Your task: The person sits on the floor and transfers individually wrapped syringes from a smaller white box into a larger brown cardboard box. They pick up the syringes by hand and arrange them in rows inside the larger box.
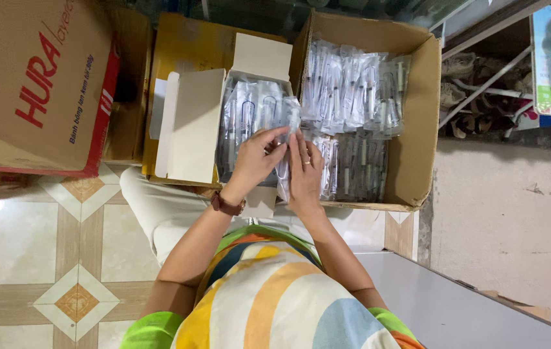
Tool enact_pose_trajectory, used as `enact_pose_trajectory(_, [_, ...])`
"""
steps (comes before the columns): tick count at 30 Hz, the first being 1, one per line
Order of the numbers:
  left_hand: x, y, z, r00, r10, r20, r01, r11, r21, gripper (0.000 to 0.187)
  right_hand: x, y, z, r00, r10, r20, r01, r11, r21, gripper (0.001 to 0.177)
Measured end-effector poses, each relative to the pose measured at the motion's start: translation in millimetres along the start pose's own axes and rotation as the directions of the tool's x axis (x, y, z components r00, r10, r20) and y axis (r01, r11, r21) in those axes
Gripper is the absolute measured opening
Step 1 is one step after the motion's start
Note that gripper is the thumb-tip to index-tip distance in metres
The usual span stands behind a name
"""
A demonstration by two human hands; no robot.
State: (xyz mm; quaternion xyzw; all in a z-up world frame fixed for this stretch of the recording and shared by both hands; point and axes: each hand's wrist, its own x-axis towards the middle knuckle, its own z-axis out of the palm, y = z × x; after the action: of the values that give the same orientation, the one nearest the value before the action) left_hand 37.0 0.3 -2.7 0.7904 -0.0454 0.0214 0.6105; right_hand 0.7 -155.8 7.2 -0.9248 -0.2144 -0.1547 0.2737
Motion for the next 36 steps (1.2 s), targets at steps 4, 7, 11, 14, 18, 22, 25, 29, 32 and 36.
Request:
enact_pose_trajectory(4, [-3.8, 9.2, -10.8, 1.0, -0.023, -0.01, 0.023, 1.0, 0.001, 0.042, -3.3, -1.5, 4.5, 0.992, -0.107, -0.071, 0.109, 0.994, 0.027, 0.07])
enact_pose_trajectory(7, [-7.3, 10.4, -18.7, 0.999, -0.002, -0.046, 0.002, 1.0, 0.009, 0.042, -11.9, -9.7, 1.0, 0.993, -0.109, -0.052, 0.115, 0.984, 0.134, 0.07])
enact_pose_trajectory(11, [-2.7, 6.6, -18.6, 0.999, 0.02, -0.028, -0.02, 0.999, 0.034, 0.04, -15.2, -10.1, 1.9, 0.994, -0.079, -0.072, 0.093, 0.971, 0.219, 0.068])
enact_pose_trajectory(14, [4.7, 3.3, -14.4, 1.0, -0.005, 0.026, 0.003, 0.998, 0.07, 0.04, -24.4, -2.5, -4.7, 0.998, -0.006, -0.07, 0.027, 0.954, 0.298, 0.071])
enact_pose_trajectory(18, [20.3, -0.4, -5.3, 1.0, -0.013, 0.012, 0.011, 0.984, 0.178, 0.039, -35.6, 9.8, -13.7, 0.991, 0.077, -0.109, -0.046, 0.962, 0.268, 0.073])
enact_pose_trajectory(22, [29.6, 1.5, -0.4, 0.992, 0.127, -0.028, -0.109, 0.929, 0.353, 0.037, -42.2, 20.0, -17.9, 0.98, 0.167, -0.112, -0.129, 0.95, 0.283, 0.068])
enact_pose_trajectory(25, [34.8, 5.2, 4.7, 0.987, 0.162, 0.014, -0.148, 0.864, 0.48, 0.034, -44.8, 26.8, -18.2, 0.973, 0.206, -0.105, -0.167, 0.94, 0.297, 0.063])
enact_pose_trajectory(29, [26.3, 9.1, 8.5, 0.982, 0.161, 0.098, -0.189, 0.839, 0.511, 0.037, -45.1, 33.6, -15.7, 0.971, 0.208, -0.12, -0.17, 0.949, 0.267, 0.057])
enact_pose_trajectory(32, [13.4, 7.8, 4.6, 0.972, 0.132, 0.196, -0.214, 0.844, 0.492, 0.044, -46.7, 36.1, -15.5, 0.969, 0.218, -0.114, -0.182, 0.947, 0.266, 0.053])
enact_pose_trajectory(36, [13.6, 13.0, -0.5, 0.978, -0.035, 0.203, -0.043, 0.928, 0.37, 0.042, -46.6, 37.0, -13.2, 0.967, 0.237, -0.097, -0.198, 0.931, 0.305, 0.05])
